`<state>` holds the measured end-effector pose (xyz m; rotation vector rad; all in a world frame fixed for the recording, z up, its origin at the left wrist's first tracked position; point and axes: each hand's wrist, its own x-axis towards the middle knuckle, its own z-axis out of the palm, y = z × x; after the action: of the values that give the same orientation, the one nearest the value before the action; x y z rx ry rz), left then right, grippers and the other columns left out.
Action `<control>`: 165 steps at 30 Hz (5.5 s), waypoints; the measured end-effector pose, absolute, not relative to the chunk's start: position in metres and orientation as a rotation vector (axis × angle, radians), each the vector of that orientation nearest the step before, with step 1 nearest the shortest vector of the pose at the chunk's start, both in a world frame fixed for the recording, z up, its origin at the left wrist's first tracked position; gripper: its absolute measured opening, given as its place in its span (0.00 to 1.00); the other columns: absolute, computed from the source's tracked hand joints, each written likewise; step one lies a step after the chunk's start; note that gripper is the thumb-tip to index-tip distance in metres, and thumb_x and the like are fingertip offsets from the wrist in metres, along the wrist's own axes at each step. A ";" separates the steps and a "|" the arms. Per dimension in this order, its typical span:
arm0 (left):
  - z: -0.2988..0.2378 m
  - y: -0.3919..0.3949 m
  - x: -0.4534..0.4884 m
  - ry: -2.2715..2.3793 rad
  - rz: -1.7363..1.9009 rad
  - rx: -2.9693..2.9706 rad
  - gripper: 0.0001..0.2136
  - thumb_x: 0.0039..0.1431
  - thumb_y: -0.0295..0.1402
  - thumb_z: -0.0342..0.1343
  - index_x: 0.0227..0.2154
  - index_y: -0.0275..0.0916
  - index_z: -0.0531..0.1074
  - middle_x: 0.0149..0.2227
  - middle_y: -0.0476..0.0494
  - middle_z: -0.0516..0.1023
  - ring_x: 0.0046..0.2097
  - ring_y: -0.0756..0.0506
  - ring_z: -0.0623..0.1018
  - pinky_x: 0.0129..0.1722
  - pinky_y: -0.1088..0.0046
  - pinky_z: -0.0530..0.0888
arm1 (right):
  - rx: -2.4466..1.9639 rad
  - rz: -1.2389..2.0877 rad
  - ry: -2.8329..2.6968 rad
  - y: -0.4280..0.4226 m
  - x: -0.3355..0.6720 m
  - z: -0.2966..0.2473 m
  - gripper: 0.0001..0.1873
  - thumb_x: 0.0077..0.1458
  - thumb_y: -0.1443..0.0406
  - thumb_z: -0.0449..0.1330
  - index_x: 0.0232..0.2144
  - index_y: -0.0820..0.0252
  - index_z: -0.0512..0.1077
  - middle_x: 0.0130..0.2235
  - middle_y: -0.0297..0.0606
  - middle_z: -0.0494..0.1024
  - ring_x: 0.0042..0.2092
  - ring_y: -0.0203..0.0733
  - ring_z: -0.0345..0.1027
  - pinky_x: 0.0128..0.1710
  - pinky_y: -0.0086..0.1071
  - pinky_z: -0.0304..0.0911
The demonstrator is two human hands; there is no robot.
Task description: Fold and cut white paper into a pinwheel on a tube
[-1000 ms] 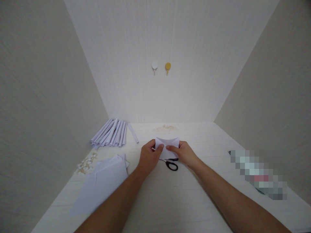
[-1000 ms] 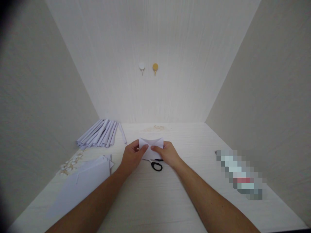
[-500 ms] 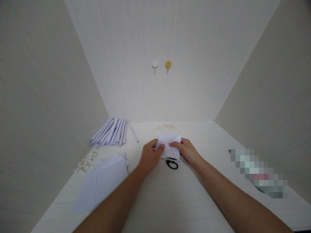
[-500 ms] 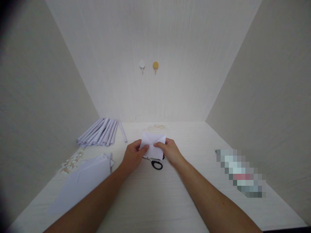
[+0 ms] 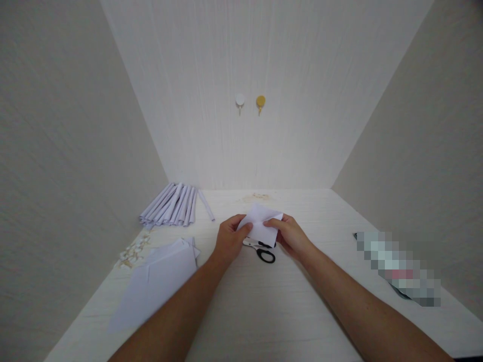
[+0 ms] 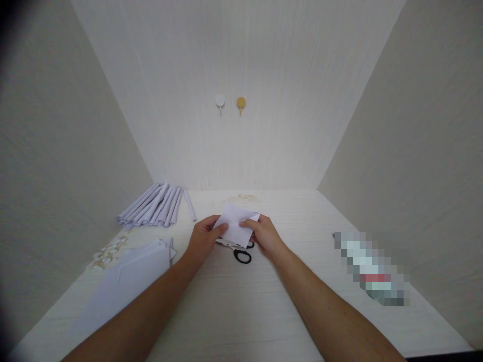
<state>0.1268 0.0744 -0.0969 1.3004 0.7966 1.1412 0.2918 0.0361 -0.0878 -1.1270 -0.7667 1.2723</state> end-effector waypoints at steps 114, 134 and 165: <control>0.018 -0.035 0.013 1.126 1.525 1.401 0.13 0.47 0.41 0.62 0.29 0.33 0.78 0.26 0.42 0.82 0.28 0.43 0.78 0.27 0.71 0.71 | -2.376 0.686 -2.015 0.007 0.247 -0.016 0.19 0.64 0.60 0.61 0.55 0.61 0.70 0.55 0.45 0.73 0.50 0.49 0.73 0.48 0.47 0.72; 0.103 0.032 0.068 0.688 1.740 1.252 0.13 0.44 0.34 0.70 0.32 0.36 0.76 0.30 0.49 0.81 0.29 0.50 0.76 0.30 0.76 0.71 | -1.124 1.005 -1.277 0.007 0.289 0.068 0.26 0.45 0.43 0.67 0.30 0.60 0.72 0.30 0.33 0.71 0.29 0.34 0.60 0.31 0.29 0.61; 0.093 0.061 0.100 0.840 2.113 1.238 0.08 0.47 0.32 0.70 0.32 0.38 0.79 0.27 0.51 0.79 0.27 0.50 0.76 0.27 0.77 0.74 | -1.259 0.881 -1.695 0.016 0.293 0.079 0.16 0.44 0.53 0.73 0.24 0.55 0.74 0.25 0.34 0.73 0.27 0.39 0.61 0.26 0.32 0.56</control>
<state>0.0996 0.0611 0.0926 1.2380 0.8395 2.1126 0.2931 0.0159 0.0786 -1.2586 -1.6954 0.8810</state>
